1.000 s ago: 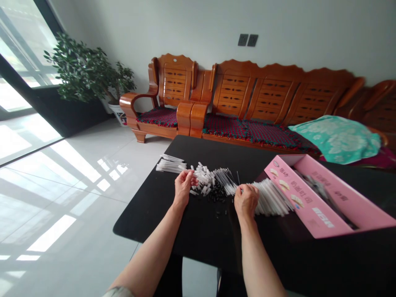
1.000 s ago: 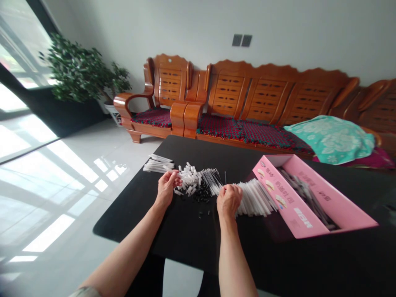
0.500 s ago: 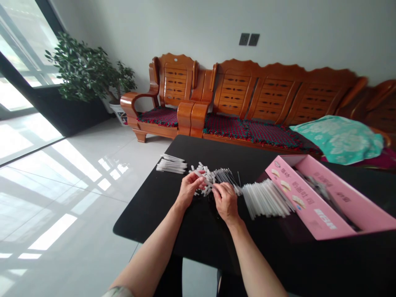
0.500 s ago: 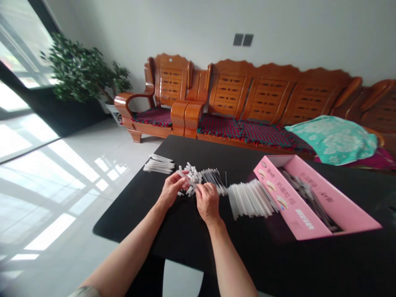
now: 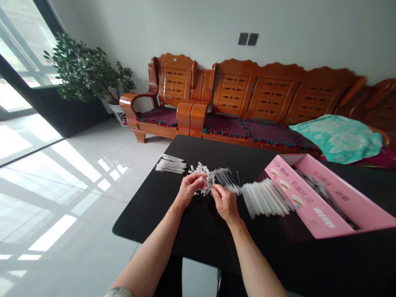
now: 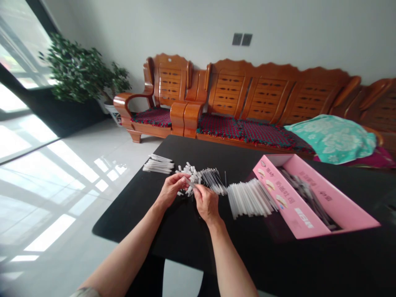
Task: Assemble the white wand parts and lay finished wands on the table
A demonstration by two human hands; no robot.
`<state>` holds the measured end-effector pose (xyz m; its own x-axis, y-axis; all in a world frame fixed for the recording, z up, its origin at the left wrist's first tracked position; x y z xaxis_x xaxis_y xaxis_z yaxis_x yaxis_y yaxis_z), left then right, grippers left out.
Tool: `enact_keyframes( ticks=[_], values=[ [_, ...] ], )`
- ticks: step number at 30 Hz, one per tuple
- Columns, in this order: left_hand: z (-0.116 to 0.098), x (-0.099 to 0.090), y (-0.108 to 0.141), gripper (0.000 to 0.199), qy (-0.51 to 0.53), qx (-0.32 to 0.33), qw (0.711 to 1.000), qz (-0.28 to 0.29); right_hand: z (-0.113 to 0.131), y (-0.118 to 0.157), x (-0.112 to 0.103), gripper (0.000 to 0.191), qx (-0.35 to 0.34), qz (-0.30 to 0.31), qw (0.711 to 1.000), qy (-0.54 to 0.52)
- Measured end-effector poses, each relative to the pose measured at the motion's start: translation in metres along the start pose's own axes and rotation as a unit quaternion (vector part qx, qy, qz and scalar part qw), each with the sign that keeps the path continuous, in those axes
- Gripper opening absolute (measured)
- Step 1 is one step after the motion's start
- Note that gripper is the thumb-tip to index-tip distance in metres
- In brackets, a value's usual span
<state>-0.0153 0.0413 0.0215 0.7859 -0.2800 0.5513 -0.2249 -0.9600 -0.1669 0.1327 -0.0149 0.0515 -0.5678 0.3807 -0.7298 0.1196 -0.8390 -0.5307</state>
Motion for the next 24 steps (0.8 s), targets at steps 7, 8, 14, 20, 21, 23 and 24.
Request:
enact_keyframes(
  ticks=[7,8,14,20,21,23,24],
  values=[
    [0.004,-0.010,-0.001,0.032,-0.011,-0.011,0.997,-0.070,0.012,-0.001,-0.001,0.031,-0.052,-0.033,0.990,0.125],
    [0.005,-0.011,-0.001,0.032,-0.005,-0.014,0.997,-0.078,0.015,-0.001,0.000,0.032,-0.066,-0.043,0.984,0.160],
    [0.001,-0.008,-0.001,0.031,0.017,-0.001,0.999,-0.051,0.014,0.000,0.001,0.030,-0.054,-0.053,0.987,0.140],
    [-0.008,0.003,0.000,0.027,-0.002,0.018,1.000,0.015,-0.005,-0.002,0.000,0.030,0.054,0.066,0.991,-0.100],
    [-0.008,0.005,0.000,0.028,-0.007,0.019,1.000,0.018,-0.005,-0.002,0.000,0.031,0.058,0.081,0.988,-0.116],
    [-0.007,0.005,0.000,0.029,-0.011,0.013,1.000,0.013,-0.003,-0.002,-0.002,0.034,0.053,0.088,0.989,-0.110],
    [-0.005,0.004,0.000,0.030,-0.011,0.009,1.000,0.001,-0.001,-0.002,-0.003,0.035,0.042,0.075,0.993,-0.084]
  ],
)
Point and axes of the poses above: each hand's wrist, its own y-axis away from the middle knuckle, its own x-axis out of the palm, z = x × y, the point moved 6 cm from there along -y, towards the middle knuckle, and after that the axes turned 11 degrees about y, right-handed, at the moved point
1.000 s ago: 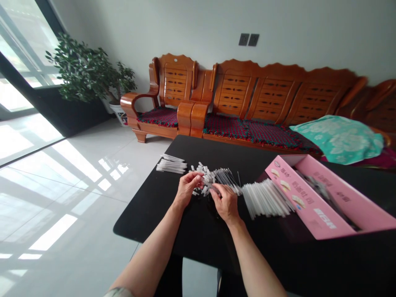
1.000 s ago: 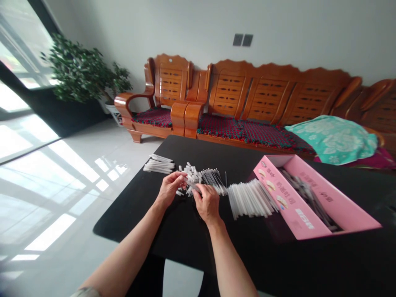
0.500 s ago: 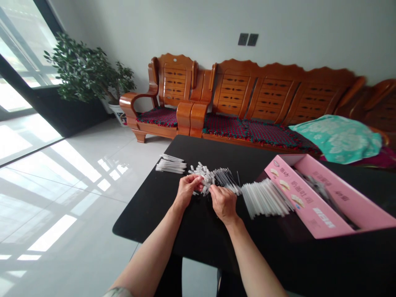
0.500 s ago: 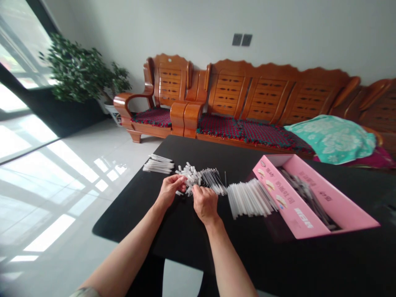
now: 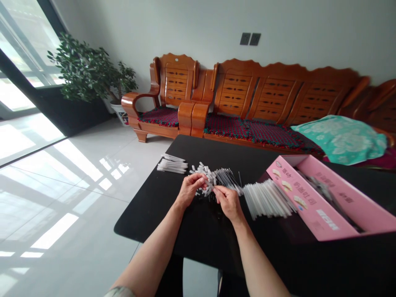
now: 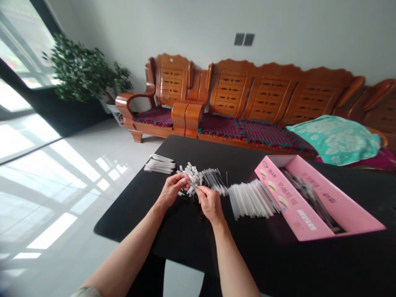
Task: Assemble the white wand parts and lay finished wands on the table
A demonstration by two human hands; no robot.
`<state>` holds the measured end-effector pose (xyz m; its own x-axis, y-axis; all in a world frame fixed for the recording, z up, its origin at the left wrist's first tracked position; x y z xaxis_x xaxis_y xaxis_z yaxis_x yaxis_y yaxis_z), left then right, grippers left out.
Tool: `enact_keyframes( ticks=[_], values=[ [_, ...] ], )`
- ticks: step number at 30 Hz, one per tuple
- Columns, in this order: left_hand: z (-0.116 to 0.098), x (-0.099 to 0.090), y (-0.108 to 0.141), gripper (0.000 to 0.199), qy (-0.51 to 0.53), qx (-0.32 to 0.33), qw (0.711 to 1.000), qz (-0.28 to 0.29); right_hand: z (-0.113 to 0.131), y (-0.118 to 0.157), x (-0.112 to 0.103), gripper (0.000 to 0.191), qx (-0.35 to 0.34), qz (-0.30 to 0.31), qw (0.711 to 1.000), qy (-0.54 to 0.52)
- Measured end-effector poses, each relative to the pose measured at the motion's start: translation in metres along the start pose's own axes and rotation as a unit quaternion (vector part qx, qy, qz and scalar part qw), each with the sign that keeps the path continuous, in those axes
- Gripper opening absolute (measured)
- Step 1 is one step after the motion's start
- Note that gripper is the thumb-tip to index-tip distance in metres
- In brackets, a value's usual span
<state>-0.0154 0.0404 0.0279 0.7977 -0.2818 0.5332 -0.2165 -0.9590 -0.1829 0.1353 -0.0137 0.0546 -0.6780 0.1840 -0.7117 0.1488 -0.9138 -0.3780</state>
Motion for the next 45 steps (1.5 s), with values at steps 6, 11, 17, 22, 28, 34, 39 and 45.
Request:
enact_keyframes(
  ticks=[6,11,17,22,28,34,39,45],
  values=[
    [0.012,-0.016,-0.001,0.034,0.023,-0.026,0.994,-0.100,0.020,0.000,0.006,0.035,-0.100,-0.108,0.955,0.256],
    [0.007,-0.012,-0.003,0.033,0.024,-0.018,0.998,-0.052,0.010,-0.002,0.006,0.031,-0.040,-0.066,0.988,0.132],
    [-0.001,0.002,0.000,0.030,0.016,-0.010,1.000,0.020,-0.010,0.000,0.011,0.041,0.090,0.095,0.972,-0.195],
    [0.001,0.003,0.001,0.031,0.008,-0.019,1.000,0.019,-0.010,0.002,0.015,0.043,0.085,0.130,0.966,-0.207],
    [0.009,-0.012,-0.002,0.034,0.007,-0.004,0.996,-0.092,0.016,-0.002,0.008,0.037,-0.084,-0.068,0.972,0.210],
    [0.008,-0.014,-0.004,0.033,0.020,-0.013,0.997,-0.079,0.011,-0.004,0.011,0.037,-0.052,-0.054,0.987,0.140],
    [0.003,-0.001,-0.002,0.031,0.019,-0.008,1.000,-0.007,-0.004,-0.003,0.015,0.044,0.066,0.082,0.981,-0.163],
    [0.004,-0.012,-0.005,0.034,0.010,-0.004,0.998,-0.054,-0.005,0.000,0.010,0.044,0.039,0.064,0.991,-0.109]
  ],
)
Point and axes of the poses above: each hand's wrist, its own y-axis away from the middle knuckle, its own x-axis out of the palm, z = x × y, the point moved 6 cm from there along -y, towards the middle knuckle, and after that the axes turned 11 degrees about y, right-handed, at the moved point
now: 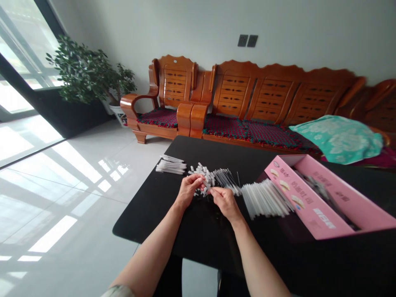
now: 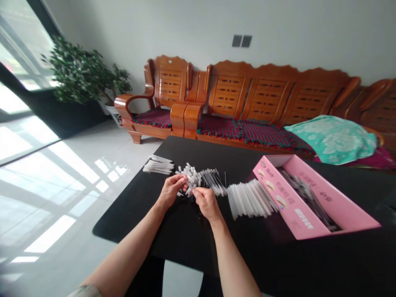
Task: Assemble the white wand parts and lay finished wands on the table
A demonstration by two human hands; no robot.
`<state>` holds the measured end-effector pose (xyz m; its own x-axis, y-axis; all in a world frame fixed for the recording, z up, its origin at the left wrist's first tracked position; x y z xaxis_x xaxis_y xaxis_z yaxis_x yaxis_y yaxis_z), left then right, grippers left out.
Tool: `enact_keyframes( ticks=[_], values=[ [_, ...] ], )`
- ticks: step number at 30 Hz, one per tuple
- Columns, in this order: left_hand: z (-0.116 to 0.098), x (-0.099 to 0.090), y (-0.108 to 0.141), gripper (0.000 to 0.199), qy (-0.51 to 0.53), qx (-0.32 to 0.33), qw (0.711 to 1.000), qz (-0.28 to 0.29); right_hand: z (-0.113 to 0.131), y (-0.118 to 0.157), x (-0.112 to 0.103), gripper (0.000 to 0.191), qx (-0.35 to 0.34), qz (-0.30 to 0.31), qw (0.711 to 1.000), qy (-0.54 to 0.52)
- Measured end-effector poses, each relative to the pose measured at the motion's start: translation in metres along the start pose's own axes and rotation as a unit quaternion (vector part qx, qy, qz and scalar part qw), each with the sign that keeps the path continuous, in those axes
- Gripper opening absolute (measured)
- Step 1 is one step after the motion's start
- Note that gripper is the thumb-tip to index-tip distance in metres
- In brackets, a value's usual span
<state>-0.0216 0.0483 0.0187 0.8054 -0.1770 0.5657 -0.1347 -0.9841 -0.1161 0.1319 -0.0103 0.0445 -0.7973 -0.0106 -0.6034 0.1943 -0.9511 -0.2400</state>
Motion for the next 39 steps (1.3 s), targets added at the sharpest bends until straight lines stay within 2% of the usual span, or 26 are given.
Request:
enact_keyframes(
  ticks=[1,2,4,7,10,12,14,17,19,22,25,28,30,33,36,39],
  values=[
    [-0.003,-0.009,-0.003,0.035,-0.001,0.016,0.999,-0.037,0.001,0.001,-0.004,0.042,-0.024,-0.036,0.996,0.072],
    [-0.008,-0.020,-0.004,0.036,0.009,0.049,0.994,-0.098,0.002,0.003,-0.008,0.041,-0.046,-0.072,0.986,0.146],
    [-0.015,-0.034,-0.007,0.036,0.015,0.083,0.985,-0.152,0.000,0.005,-0.013,0.036,-0.074,-0.137,0.954,0.255],
    [-0.018,-0.034,-0.007,0.035,-0.042,0.089,0.987,-0.130,-0.009,0.007,-0.022,0.032,-0.063,-0.207,0.929,0.301],
    [-0.018,-0.026,-0.003,0.034,-0.114,0.098,0.983,-0.109,-0.022,0.007,-0.034,0.034,-0.014,-0.251,0.921,0.299],
    [-0.017,-0.024,-0.001,0.030,-0.180,0.097,0.973,-0.106,-0.030,0.012,-0.050,0.034,0.019,-0.299,0.905,0.301],
    [-0.017,-0.024,0.001,0.024,-0.252,0.101,0.957,-0.106,-0.038,0.021,-0.072,0.035,0.039,-0.360,0.875,0.320],
    [-0.022,-0.022,0.002,0.014,-0.322,0.138,0.931,-0.103,-0.051,0.039,-0.107,0.033,0.074,-0.429,0.812,0.390],
    [-0.025,-0.020,0.002,0.009,-0.345,0.165,0.918,-0.101,-0.063,0.052,-0.128,0.029,0.122,-0.467,0.766,0.424],
    [-0.026,-0.018,0.003,0.006,-0.378,0.171,0.905,-0.099,-0.081,0.066,-0.145,0.024,0.186,-0.489,0.720,0.457],
    [-0.027,-0.017,0.003,0.006,-0.420,0.164,0.887,-0.099,-0.093,0.071,-0.149,0.020,0.218,-0.488,0.695,0.481],
    [-0.027,-0.018,0.003,0.008,-0.451,0.163,0.871,-0.104,-0.095,0.070,-0.147,0.018,0.212,-0.493,0.684,0.495],
    [-0.026,-0.019,0.003,0.008,-0.464,0.169,0.863,-0.107,-0.090,0.065,-0.142,0.018,0.187,-0.500,0.688,0.492],
    [-0.028,-0.025,0.001,0.010,-0.483,0.184,0.846,-0.127,-0.075,0.051,-0.124,0.018,0.106,-0.492,0.731,0.460],
    [-0.036,-0.041,0.000,0.015,-0.511,0.200,0.814,-0.192,-0.060,0.036,-0.099,0.019,0.032,-0.461,0.779,0.424],
    [-0.044,-0.056,0.000,0.024,-0.561,0.211,0.764,-0.240,-0.054,0.031,-0.084,0.019,0.007,-0.449,0.791,0.417]
  ],
)
Point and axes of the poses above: each hand's wrist, its own y-axis away from the middle knuckle, its own x-axis out of the palm, z = x × y, the point moved 6 cm from there along -y, towards the middle knuckle, and after that the axes turned 11 degrees about y, right-handed, at the moved point
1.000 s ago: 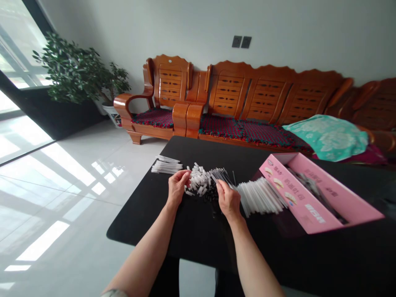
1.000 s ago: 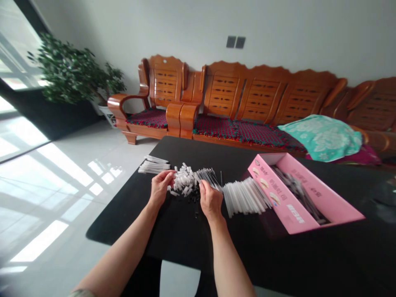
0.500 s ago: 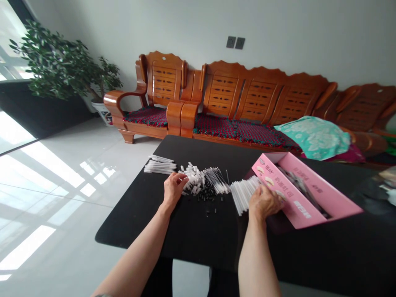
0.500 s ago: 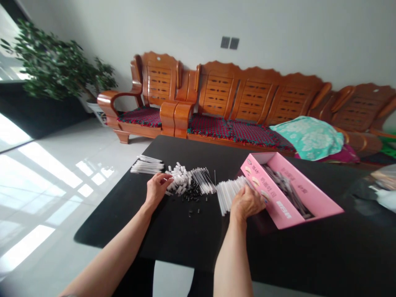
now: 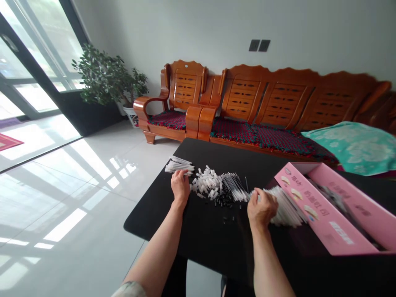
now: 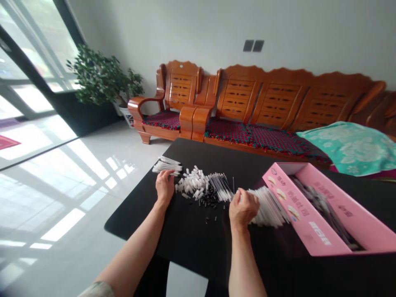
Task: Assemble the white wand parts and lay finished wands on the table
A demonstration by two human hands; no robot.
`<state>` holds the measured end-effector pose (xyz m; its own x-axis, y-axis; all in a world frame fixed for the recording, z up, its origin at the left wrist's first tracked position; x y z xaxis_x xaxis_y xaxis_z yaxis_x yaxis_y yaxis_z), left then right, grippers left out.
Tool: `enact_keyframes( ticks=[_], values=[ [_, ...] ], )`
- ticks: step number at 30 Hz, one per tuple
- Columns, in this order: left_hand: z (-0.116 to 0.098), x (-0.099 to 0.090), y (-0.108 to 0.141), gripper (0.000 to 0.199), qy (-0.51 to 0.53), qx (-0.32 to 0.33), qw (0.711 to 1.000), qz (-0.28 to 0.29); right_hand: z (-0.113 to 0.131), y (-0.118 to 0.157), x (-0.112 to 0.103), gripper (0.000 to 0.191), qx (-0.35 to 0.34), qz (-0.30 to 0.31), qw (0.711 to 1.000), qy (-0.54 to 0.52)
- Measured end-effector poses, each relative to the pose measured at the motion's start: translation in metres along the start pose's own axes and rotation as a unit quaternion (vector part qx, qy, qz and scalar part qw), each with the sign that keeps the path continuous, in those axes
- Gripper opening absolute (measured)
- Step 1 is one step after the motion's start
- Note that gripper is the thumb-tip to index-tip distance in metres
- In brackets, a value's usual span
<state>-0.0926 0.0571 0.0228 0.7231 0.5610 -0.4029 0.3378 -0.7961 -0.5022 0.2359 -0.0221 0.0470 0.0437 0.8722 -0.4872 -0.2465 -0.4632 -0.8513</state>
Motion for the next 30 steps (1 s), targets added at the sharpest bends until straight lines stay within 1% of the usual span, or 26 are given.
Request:
enact_keyframes(
  ticks=[1,3,6,9,11,14,16,18,20,22,27,30],
  values=[
    [0.004,-0.001,-0.001,0.027,-0.020,0.004,1.000,0.001,0.001,0.001,0.000,0.019,0.000,-0.003,1.000,0.002],
    [0.010,0.000,-0.001,0.030,-0.052,0.009,0.998,0.022,-0.002,0.002,0.000,0.019,0.005,-0.011,1.000,0.006],
    [0.015,0.003,0.001,0.028,-0.089,0.006,0.995,0.048,-0.006,0.002,0.000,0.019,0.009,-0.011,1.000,0.006],
    [0.015,0.001,0.002,0.023,-0.113,-0.001,0.992,0.049,-0.006,0.002,0.002,0.020,0.009,0.001,1.000,-0.003],
    [0.013,-0.002,0.001,0.023,-0.109,0.003,0.993,0.037,-0.005,0.002,0.002,0.020,0.009,0.004,1.000,-0.009],
    [0.008,-0.002,-0.002,0.034,-0.091,0.030,0.995,0.029,-0.003,0.004,0.003,0.020,0.003,0.002,1.000,-0.009],
    [0.008,0.003,-0.003,0.044,-0.099,0.040,0.993,0.051,-0.003,0.004,0.004,0.020,-0.002,-0.001,1.000,-0.006],
    [0.009,0.009,-0.003,0.047,-0.118,0.034,0.989,0.079,-0.003,0.005,0.004,0.020,-0.003,-0.002,1.000,-0.003],
    [0.010,0.012,-0.002,0.043,-0.132,0.027,0.986,0.094,-0.003,0.006,0.005,0.021,-0.001,0.000,1.000,-0.001],
    [0.010,0.011,0.000,0.037,-0.139,0.029,0.985,0.095,-0.004,0.006,0.006,0.021,0.004,0.004,1.000,-0.002],
    [0.011,0.003,-0.001,0.024,-0.129,0.044,0.988,0.076,-0.006,0.007,0.008,0.021,0.013,0.010,1.000,-0.004],
    [0.008,-0.002,-0.003,0.019,-0.109,0.050,0.991,0.053,-0.003,0.005,0.004,0.021,0.008,0.000,1.000,-0.019]
  ],
)
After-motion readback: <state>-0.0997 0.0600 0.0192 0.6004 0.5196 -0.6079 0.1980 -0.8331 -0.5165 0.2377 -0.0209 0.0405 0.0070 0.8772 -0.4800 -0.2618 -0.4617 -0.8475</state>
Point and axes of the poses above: each hand's wrist, its own y-axis away from the middle knuckle, its own x-axis out of the palm, z = x × y, the point moved 6 cm from there along -y, towards the middle knuckle, and after that the axes turned 11 degrees about y, right-handed, at the moved point
